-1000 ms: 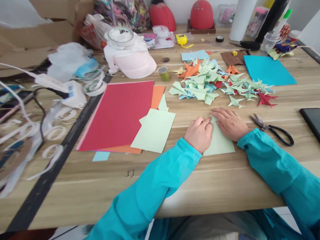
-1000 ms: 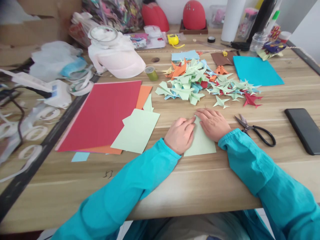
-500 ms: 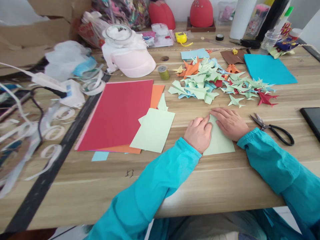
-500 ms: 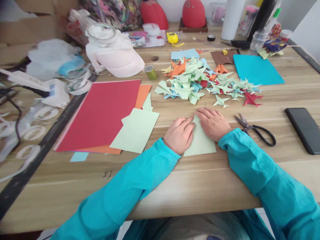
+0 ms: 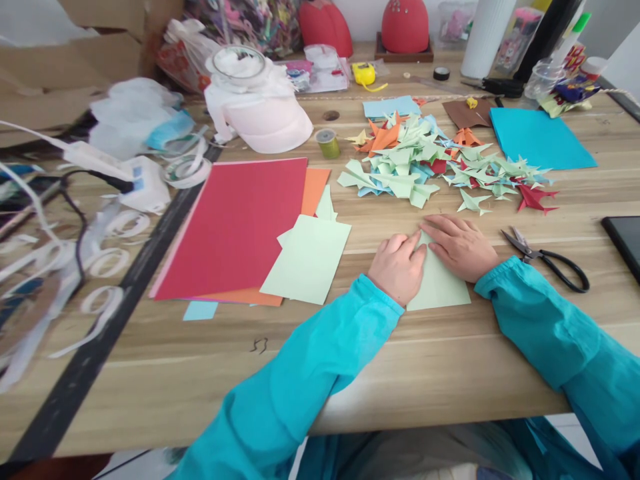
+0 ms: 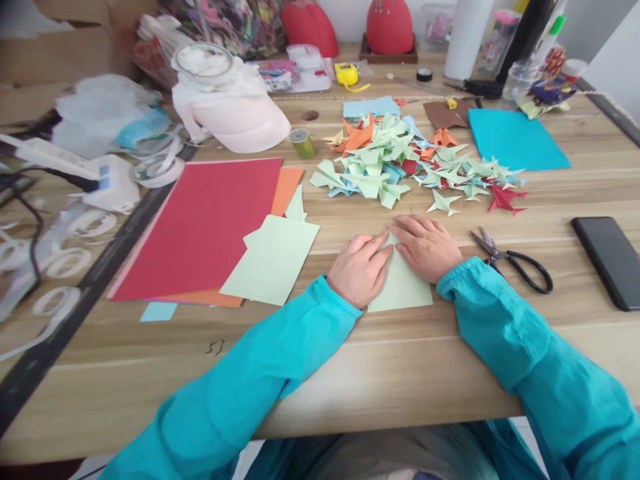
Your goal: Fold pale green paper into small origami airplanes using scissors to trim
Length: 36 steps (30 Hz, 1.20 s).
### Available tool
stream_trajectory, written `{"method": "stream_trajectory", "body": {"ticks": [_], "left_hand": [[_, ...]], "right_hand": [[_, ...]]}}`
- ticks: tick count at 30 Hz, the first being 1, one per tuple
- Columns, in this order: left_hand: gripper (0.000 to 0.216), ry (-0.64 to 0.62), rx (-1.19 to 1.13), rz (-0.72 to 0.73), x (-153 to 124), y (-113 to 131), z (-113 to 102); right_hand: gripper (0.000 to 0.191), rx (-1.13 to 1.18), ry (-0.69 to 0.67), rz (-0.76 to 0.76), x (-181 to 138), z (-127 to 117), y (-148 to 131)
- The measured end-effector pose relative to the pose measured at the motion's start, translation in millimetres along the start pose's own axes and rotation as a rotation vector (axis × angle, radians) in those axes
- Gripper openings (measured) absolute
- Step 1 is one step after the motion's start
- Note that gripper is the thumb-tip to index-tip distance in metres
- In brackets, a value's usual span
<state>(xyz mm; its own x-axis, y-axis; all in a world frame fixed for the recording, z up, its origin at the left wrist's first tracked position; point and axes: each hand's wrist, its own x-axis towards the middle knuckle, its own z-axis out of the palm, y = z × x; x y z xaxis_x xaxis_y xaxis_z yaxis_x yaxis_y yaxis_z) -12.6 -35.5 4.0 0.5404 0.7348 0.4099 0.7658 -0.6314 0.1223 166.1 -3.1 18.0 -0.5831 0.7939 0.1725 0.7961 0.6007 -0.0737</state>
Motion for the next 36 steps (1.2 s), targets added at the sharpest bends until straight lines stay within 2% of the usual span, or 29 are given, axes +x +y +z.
{"method": "stream_trajectory", "body": {"ticks": [17,24,36], "left_hand": [[0.030,-0.016,0.024,0.013,-1.3,-0.1,-1.6],[0.029,-0.015,0.009,0.004,-0.3,-0.1,-1.3],[0.029,0.020,-0.001,0.001,-3.1,0.5,-1.8]], "right_hand": [[0.047,-0.011,-0.005,0.024,1.3,1.5,0.2],[0.041,0.004,-0.007,0.022,1.3,-0.1,-0.8],[0.040,0.005,0.007,0.006,0.2,-0.1,-0.2]]}}
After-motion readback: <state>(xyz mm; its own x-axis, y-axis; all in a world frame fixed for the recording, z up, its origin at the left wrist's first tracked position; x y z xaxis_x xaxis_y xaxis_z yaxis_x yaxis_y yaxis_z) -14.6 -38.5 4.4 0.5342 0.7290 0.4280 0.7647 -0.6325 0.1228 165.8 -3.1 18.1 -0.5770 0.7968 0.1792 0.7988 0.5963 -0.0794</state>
